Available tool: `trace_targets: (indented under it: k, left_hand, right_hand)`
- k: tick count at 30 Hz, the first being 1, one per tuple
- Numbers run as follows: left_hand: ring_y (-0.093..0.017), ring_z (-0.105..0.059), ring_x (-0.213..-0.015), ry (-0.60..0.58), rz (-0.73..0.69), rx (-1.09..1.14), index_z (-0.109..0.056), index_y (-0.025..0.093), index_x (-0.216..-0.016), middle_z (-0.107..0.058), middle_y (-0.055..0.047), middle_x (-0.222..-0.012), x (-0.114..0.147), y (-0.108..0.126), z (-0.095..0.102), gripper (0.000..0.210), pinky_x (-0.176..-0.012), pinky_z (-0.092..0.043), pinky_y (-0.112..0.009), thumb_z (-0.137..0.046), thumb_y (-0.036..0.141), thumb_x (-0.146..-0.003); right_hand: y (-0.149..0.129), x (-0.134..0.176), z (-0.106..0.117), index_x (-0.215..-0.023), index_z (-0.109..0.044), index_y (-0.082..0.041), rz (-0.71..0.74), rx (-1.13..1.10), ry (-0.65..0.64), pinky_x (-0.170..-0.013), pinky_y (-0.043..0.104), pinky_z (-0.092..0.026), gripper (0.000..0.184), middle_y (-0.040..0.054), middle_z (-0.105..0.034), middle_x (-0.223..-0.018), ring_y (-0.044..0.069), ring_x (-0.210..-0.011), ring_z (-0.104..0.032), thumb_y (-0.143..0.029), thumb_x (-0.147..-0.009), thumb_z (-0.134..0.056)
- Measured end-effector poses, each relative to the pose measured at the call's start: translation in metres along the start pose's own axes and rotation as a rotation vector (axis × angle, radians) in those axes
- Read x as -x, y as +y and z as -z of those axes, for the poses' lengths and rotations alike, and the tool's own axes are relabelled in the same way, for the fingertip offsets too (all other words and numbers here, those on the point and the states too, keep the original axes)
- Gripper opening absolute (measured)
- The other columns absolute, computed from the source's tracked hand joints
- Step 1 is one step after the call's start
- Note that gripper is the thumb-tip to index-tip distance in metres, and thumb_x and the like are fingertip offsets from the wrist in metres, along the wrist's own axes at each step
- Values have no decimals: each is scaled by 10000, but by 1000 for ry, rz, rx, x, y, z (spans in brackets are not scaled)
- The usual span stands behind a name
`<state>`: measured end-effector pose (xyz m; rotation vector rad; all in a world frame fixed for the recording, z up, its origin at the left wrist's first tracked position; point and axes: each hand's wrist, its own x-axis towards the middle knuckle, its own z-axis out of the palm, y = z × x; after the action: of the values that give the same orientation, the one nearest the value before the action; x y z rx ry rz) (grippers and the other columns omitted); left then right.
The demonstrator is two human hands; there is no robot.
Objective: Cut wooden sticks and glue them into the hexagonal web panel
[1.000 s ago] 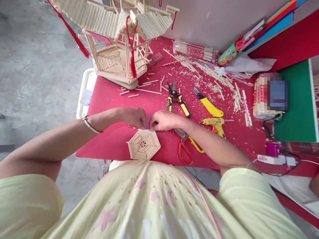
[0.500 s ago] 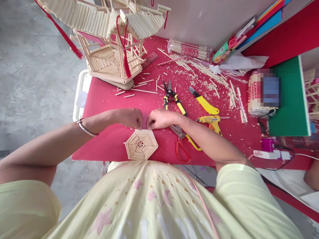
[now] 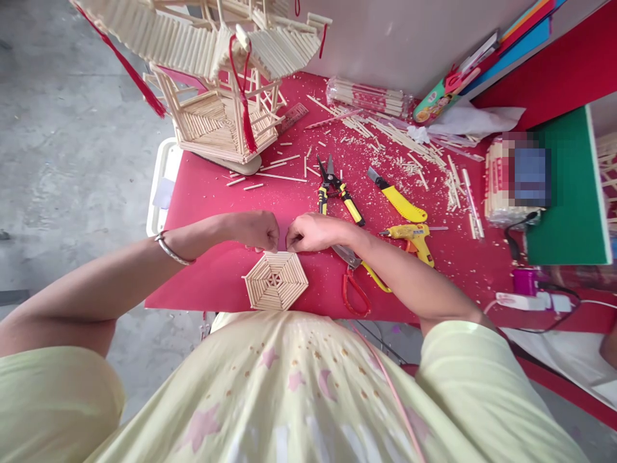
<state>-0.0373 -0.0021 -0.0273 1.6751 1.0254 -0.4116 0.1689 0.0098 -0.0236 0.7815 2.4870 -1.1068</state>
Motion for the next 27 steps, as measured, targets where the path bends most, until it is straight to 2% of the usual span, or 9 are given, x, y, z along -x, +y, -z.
trace_targets:
  k: [8,10,13,17,18,21,22,24,27]
  left_hand:
    - [-133,-517,-539,14,-33,11,-711,174,-657,-611,-15,-580,0,-1,-1,132,-541,-346,-254,-691,304,-664]
    - [-130,-515,-533,11,-48,-4,-705,175,-656,-604,-10,-571,0,-1,-1,124,-538,-347,-251,-676,295,-674]
    - [-127,-518,-519,7,-65,-7,-705,178,-669,-598,-4,-563,-2,-4,-3,137,-522,-346,-247,-658,303,-700]
    - [-124,-532,-530,50,-86,34,-722,171,-680,-611,-6,-572,-2,-12,-4,150,-514,-355,-236,-680,313,-707]
    - [-120,-537,-537,85,-94,58,-730,169,-687,-620,-6,-581,-1,-14,-4,154,-515,-358,-230,-686,314,-714]
    - [-102,-535,-522,218,-137,248,-745,169,-731,-640,-1,-591,5,-12,-3,162,-511,-373,-214,-719,329,-743]
    - [-93,-524,-495,258,-158,355,-743,168,-744,-644,0,-586,7,-10,-4,167,-499,-374,-212,-738,335,-748]
    - [-78,-497,-433,310,-212,585,-721,163,-745,-658,-6,-584,11,-4,-5,193,-458,-367,-212,-787,343,-739]
    - [-79,-507,-383,353,-324,874,-667,159,-702,-691,-31,-607,14,4,-11,263,-388,-341,-210,-854,344,-700]
  right_hand:
    - [-8,6,-10,-932,-806,-184,-35,40,68,-659,261,-364,184,61,-787,-918,159,-768,-644,-225,-883,-634]
    - [-18,15,-12,-971,-798,-179,-71,107,151,-688,271,-379,202,81,-773,-983,171,-820,-651,-220,-925,-605]
    - [-39,41,-22,-1027,-772,-168,-144,222,370,-746,288,-409,259,105,-736,-1029,186,-895,-654,-201,-1004,-517]
    - [-57,96,-62,-1147,-726,-218,-241,120,630,-861,285,-459,287,71,-716,-1069,179,-970,-662,-318,-1075,-467]
    - [-57,110,-78,-1156,-720,-225,-307,77,714,-873,288,-473,291,67,-715,-1072,178,-964,-667,-338,-1075,-465]
    - [-47,145,-127,-1199,-704,-228,-651,66,908,-903,360,-515,280,105,-681,-1131,244,-1042,-655,-353,-1029,-521]
    - [-42,152,-142,-1253,-681,-218,-731,91,930,-929,408,-521,313,129,-657,-1172,282,-1095,-633,-342,-1001,-542]
    - [-36,160,-164,-1342,-624,-204,-784,120,901,-963,477,-525,425,149,-621,-1199,332,-1149,-592,-290,-928,-588]
    - [-34,159,-174,-1423,-545,-188,-812,154,870,-993,500,-519,587,162,-581,-1254,352,-1192,-559,-208,-839,-605]
